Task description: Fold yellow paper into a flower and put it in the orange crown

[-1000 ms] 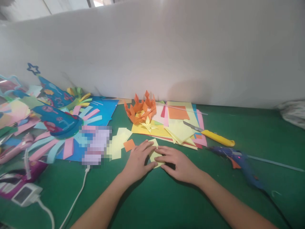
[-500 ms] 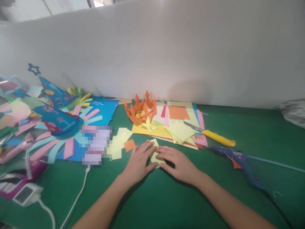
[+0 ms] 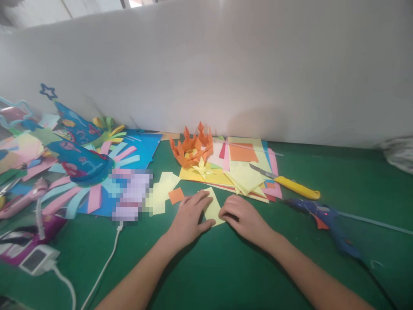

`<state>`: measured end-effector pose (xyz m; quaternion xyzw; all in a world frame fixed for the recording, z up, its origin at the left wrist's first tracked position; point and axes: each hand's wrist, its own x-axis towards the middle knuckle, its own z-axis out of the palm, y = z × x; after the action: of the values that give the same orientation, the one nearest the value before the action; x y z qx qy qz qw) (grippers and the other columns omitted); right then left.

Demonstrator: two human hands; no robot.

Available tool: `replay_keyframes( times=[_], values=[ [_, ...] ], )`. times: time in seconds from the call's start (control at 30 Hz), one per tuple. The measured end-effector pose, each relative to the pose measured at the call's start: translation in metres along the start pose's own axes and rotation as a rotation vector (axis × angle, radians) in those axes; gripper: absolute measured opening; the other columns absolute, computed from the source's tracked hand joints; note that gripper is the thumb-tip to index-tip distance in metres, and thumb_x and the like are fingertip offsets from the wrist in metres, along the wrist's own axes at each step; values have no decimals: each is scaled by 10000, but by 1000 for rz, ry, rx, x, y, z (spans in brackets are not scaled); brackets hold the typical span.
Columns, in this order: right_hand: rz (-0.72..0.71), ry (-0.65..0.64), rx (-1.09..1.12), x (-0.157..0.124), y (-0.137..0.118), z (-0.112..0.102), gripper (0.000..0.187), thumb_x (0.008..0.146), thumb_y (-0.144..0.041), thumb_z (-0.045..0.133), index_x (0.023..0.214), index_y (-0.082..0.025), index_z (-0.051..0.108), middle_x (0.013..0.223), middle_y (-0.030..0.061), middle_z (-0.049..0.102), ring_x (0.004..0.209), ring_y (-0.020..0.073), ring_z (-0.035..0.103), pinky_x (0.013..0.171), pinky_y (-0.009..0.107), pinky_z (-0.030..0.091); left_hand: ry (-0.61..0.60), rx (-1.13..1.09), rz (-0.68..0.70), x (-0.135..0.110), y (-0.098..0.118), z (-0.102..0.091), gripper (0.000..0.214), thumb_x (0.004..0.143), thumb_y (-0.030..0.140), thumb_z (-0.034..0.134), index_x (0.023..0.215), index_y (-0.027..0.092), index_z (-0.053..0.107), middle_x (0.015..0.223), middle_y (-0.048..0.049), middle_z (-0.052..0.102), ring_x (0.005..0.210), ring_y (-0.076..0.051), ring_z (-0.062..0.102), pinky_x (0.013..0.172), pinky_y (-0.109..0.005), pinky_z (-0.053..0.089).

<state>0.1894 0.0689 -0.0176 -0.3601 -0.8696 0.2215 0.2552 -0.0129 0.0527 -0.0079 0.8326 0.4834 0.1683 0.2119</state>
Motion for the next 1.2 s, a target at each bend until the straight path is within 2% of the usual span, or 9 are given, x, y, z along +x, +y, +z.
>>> replay_keyframes(
  times=[0.27,0.47,0.63,0.77,0.93,1.0,1.1,1.13,1.2],
  values=[
    [-13,-5,0,0,-4,-1,163,871,-124,434,818,-200,568,784,44,586,790,188,516,709,323,407,-2,15,-3,1,-1,1,453,805,386,557,1232,273,458,1369,-63,433,1258,-245,383,998,-418,310],
    [133,33,-32,4,-11,2,218,714,-79,470,880,-218,487,991,59,607,943,234,518,809,391,380,-1,-2,-6,1,0,1,468,805,388,560,1240,268,438,1370,-65,433,1266,-244,376,1001,-419,303],
    [181,4,-106,6,-9,4,252,657,-112,496,883,-224,486,1204,61,567,1080,260,456,904,454,314,9,-13,-23,1,0,2,400,793,379,578,1151,236,471,1361,-80,445,1268,-241,375,993,-426,306],
    [177,-29,-153,8,-10,4,411,644,-96,477,1035,-217,513,1140,73,594,1055,257,458,902,444,309,17,-20,-8,1,-1,2,388,794,363,577,1145,238,472,1352,-85,450,1267,-247,375,986,-427,310],
    [164,-12,-173,9,-13,8,666,652,-63,440,1305,-175,372,969,77,623,990,262,462,859,411,315,9,-8,-10,0,-1,3,414,792,356,576,1172,242,458,1373,-83,429,1274,-249,366,989,-433,310],
    [154,-8,-179,9,-14,8,613,652,-63,436,1255,-174,417,1002,80,617,972,259,461,838,404,319,4,-3,-11,0,-1,2,426,803,367,561,1195,248,441,1393,-79,409,1285,-243,353,996,-435,304],
    [122,19,-199,8,-15,5,380,629,-64,451,980,-184,532,1129,84,587,967,257,454,821,403,318,0,2,-8,0,-1,2,453,811,384,551,1224,253,419,1408,-77,393,1293,-239,343,1013,-444,285],
    [104,34,-205,7,-15,3,293,625,-64,455,880,-186,533,1100,81,599,943,251,458,806,397,321,4,2,-7,0,-1,2,467,809,388,554,1233,251,412,1408,-79,394,1292,-239,346,1018,-445,281],
    [46,58,-204,3,-12,0,170,649,-62,446,735,-193,512,825,61,620,801,218,470,729,360,334,12,3,-2,-1,-2,3,502,805,393,562,1254,247,394,1405,-82,398,1287,-239,356,1022,-441,283]
  ],
)
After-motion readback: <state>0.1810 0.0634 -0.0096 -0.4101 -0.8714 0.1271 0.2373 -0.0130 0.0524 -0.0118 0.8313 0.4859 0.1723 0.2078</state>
